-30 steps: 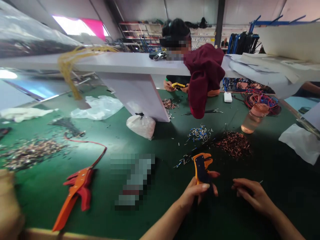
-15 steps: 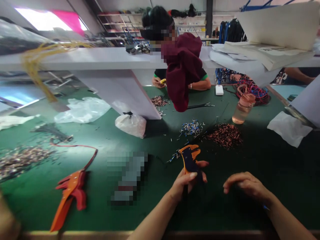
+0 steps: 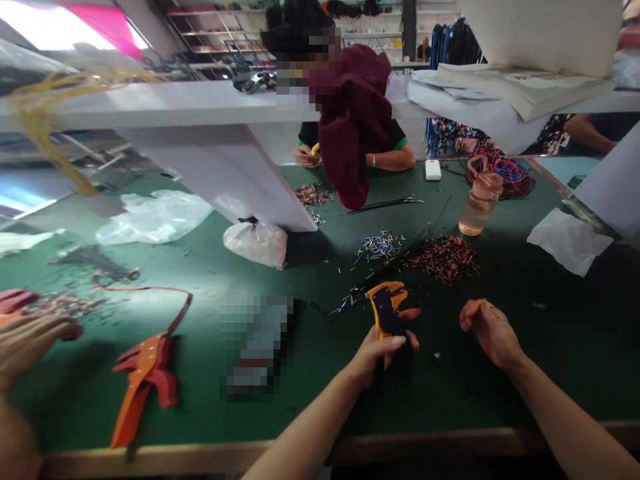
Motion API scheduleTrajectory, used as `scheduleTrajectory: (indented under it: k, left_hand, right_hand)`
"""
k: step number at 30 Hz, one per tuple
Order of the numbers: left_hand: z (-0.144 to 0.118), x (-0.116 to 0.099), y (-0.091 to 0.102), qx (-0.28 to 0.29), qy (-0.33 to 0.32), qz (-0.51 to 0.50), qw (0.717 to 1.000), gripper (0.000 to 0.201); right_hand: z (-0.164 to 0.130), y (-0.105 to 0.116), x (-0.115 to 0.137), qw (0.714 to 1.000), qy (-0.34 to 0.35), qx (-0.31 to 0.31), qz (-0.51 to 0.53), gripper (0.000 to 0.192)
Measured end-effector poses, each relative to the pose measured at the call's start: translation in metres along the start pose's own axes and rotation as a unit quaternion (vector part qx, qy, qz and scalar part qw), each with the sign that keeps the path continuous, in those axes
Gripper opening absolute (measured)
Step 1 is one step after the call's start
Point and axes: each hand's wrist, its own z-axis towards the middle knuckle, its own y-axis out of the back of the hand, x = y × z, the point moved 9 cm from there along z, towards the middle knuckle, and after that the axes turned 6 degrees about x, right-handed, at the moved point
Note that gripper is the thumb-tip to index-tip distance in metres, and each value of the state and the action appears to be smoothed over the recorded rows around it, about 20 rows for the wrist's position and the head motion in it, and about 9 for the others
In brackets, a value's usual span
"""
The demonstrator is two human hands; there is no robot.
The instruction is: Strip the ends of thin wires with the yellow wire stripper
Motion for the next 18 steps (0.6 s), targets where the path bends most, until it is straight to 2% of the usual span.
scheduleTrajectory:
  k: [2,5,8,12,16,18]
  left_hand:
    - [-0.002,-0.016,0.002,-0.028,-0.056,0.010,0.998,0.057]
    - [-0.005,-0.034,0.004,-0.059,-0.111,-0.017,0.992,0.046]
    - [-0.005,-0.039,0.001,-0.049,-0.119,-0.046,0.991,0.045]
    - [-0.008,-0.037,-0.004,-0.044,-0.116,-0.034,0.992,0.046]
    - [-0.018,-0.039,-0.008,-0.081,-0.125,0.016,0.989,0.043]
    - [-0.022,-0.040,-0.010,-0.103,-0.120,0.038,0.987,0.046]
  right_hand:
    - [0.001,-0.001,0.002,1.000,0.007,0.005,0.014,0.044]
    - [0.001,-0.013,-0.013,0.997,-0.046,0.069,0.011,0.046]
    - [-0.002,-0.025,-0.034,0.986,-0.110,0.122,-0.012,0.049]
    - [-0.003,-0.045,-0.044,0.975,-0.125,0.164,-0.086,0.056]
    - [-0.016,-0.084,-0.053,0.924,-0.151,0.266,-0.231,0.046]
    - [-0.019,-0.098,-0.052,0.900,-0.124,0.280,-0.309,0.034]
